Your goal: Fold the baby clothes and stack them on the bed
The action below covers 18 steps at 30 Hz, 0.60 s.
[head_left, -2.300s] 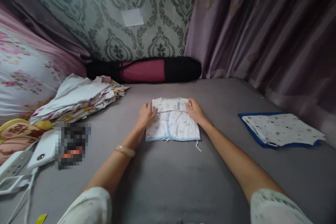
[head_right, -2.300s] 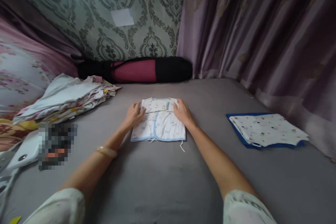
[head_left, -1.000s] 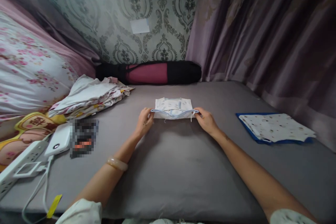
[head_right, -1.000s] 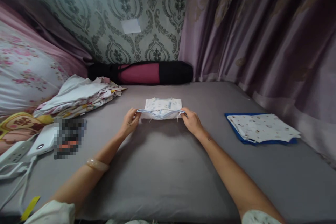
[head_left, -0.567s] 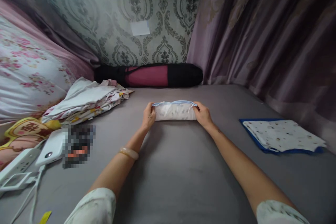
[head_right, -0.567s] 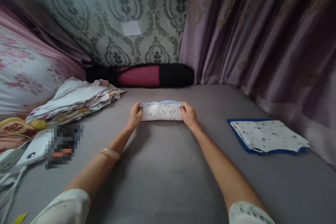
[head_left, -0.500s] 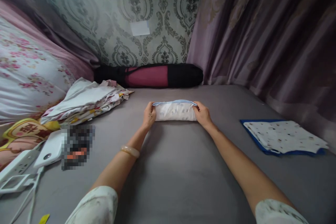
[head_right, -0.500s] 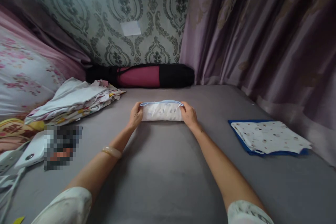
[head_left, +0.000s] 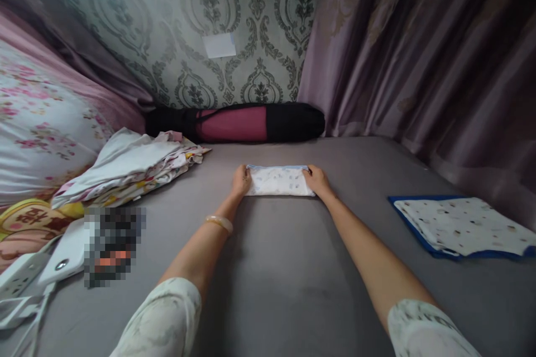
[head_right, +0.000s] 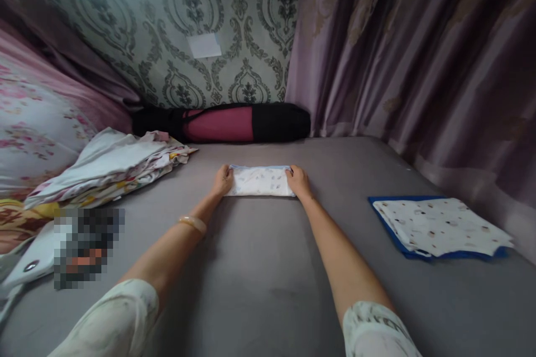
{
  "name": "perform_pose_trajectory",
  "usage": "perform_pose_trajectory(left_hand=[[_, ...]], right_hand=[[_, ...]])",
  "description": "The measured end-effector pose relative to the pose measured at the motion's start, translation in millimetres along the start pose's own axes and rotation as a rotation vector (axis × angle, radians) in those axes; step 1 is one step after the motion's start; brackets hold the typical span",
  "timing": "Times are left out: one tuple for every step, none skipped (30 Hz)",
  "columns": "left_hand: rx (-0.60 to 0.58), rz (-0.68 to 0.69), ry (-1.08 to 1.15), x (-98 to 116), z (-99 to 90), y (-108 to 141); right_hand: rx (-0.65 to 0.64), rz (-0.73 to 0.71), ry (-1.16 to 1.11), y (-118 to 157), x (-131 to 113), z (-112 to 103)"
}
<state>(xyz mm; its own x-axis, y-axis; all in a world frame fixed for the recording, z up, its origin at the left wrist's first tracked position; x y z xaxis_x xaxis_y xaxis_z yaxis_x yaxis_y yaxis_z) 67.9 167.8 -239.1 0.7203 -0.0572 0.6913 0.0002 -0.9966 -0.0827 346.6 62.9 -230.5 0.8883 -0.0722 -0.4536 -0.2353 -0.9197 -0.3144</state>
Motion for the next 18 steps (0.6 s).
perform_pose_trajectory(left_hand=[[0.004, -0.007, -0.011, -0.6, 0.2, 0.1], [0.007, -0.013, -0.022, -0.9, 0.3, 0.3], [0.011, -0.018, -0.031, -1.1, 0.2, 0.5], [0.015, -0.024, -0.039, -1.3, 0.1, 0.7], [0.019, -0.028, -0.045, -1.5, -0.2, 1.0], [0.024, -0.032, -0.05, -1.6, -0.6, 1.3], [0.029, -0.038, -0.054, -1.8, -1.1, 1.6], [0.036, -0.046, -0.058, -2.3, -1.7, 1.9], [0.041, -0.055, -0.063, -2.9, -2.1, 2.2], [0.046, -0.065, -0.067, -3.5, -2.4, 2.5], [0.049, -0.073, -0.07, -3.9, -2.6, 2.7], [0.05, -0.078, -0.072, -4.1, -2.6, 2.9], [0.051, -0.081, -0.072, -4.1, -2.5, 2.9], [0.051, -0.083, -0.071, -4.0, -2.4, 2.7], [0.049, -0.086, -0.069, -4.2, -2.3, 2.3], [0.045, -0.092, -0.068, -4.6, -2.6, 1.7], [0.04, -0.099, -0.067, -5.2, -3.0, 1.1], [0.034, -0.108, -0.066, -6.0, -4.0, 0.5]], right_hand=[[0.007, 0.011, -0.013, -0.2, 1.7, 0.5], [0.017, 0.024, -0.029, -0.2, 3.3, 0.7], [0.03, 0.038, -0.043, -0.1, 4.9, 0.6], [0.043, 0.055, -0.051, 0.0, 6.4, 0.2], [0.054, 0.072, -0.051, 0.2, 7.8, -0.2], [0.061, 0.089, -0.047, 0.2, 9.1, -0.5], [0.065, 0.104, -0.039, 0.1, 10.0, -0.6], [0.067, 0.117, -0.03, -0.1, 10.8, -0.7], [0.069, 0.127, -0.021, -0.4, 11.2, -0.6], [0.07, 0.133, -0.012, -0.8, 11.1, -0.6], [0.071, 0.132, -0.003, -1.2, 10.4, -0.5], [0.074, 0.13, 0.008, -1.6, 9.4, -0.5], [0.077, 0.127, 0.019, -1.9, 8.2, -0.6], [0.076, 0.127, 0.029, -2.1, 7.1, -0.6], [0.071, 0.131, 0.038, -2.2, 6.4, -0.5], [0.065, 0.143, 0.044, -2.3, 6.4, -0.8], [0.053, 0.156, 0.045, -2.4, 6.9, -1.2], [0.033, 0.166, 0.042, -2.6, 7.3, -1.5]])
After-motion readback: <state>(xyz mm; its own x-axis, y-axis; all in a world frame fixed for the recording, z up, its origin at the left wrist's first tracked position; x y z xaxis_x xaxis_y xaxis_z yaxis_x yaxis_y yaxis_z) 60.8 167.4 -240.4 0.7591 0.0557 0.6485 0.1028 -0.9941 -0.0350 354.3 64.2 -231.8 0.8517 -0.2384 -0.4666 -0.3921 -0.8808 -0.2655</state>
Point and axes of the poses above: each hand's wrist, its own y-axis away from the middle knuckle, its own z-axis out of the palm, x = y × z, the point moved 8 cm from there along -y, towards the middle knuckle, and after that the axes turned 11 degrees about -z, right-handed, at the moved point
